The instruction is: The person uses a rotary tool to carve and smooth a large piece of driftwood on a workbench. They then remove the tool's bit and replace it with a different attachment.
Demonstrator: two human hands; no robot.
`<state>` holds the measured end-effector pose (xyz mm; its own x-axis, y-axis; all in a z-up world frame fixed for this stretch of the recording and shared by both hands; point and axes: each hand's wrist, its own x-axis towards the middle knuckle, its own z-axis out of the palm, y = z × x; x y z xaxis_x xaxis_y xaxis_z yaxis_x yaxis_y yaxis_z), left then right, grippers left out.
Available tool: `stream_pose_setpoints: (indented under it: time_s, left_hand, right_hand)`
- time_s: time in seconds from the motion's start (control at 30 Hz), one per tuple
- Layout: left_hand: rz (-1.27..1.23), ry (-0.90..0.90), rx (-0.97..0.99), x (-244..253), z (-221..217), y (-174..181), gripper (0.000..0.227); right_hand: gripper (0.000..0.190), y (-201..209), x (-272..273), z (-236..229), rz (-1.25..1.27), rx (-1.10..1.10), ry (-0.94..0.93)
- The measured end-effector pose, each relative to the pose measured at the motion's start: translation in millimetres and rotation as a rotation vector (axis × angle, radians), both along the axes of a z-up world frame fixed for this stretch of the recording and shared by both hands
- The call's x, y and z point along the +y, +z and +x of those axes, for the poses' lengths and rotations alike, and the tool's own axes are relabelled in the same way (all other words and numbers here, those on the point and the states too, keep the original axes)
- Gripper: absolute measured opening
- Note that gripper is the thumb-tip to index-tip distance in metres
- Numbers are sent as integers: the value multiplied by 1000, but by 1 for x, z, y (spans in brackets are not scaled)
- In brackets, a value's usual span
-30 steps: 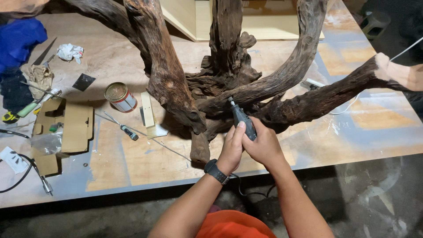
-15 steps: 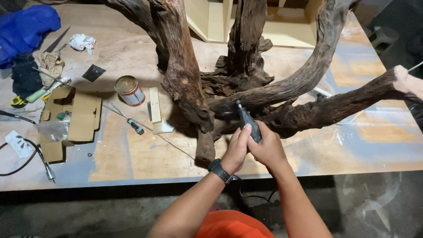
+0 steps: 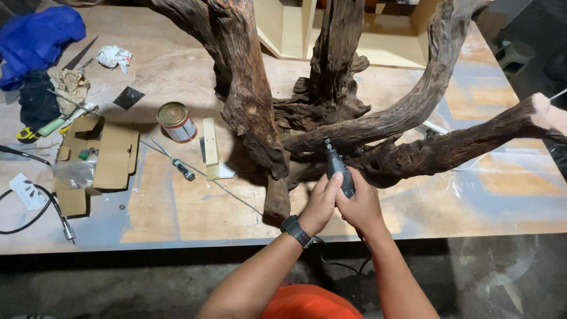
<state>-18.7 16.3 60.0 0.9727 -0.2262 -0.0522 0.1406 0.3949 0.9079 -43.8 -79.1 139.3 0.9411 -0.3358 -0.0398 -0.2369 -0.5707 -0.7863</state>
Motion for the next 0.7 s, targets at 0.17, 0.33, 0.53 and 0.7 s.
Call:
stream_pose_setpoints:
  time_s: [0.17,0.33,0.53,0.7]
  left_hand:
    - [-40,-5,3,2,2,-14,41]
    - [-64,-7,1,2,2,-16,42]
    - [-6,13,-35,7,-3,-8,48]
    - [86,-44,-118,6,-5,0,46]
  right_hand:
    - [39,-12,1,0,-41,-30,32]
    - [40,-13,-1,2,-63,-21,49]
    - [41,-25,-4,3,-44,-49,62]
    - [45,-29,-11,-1,-63,-143,43]
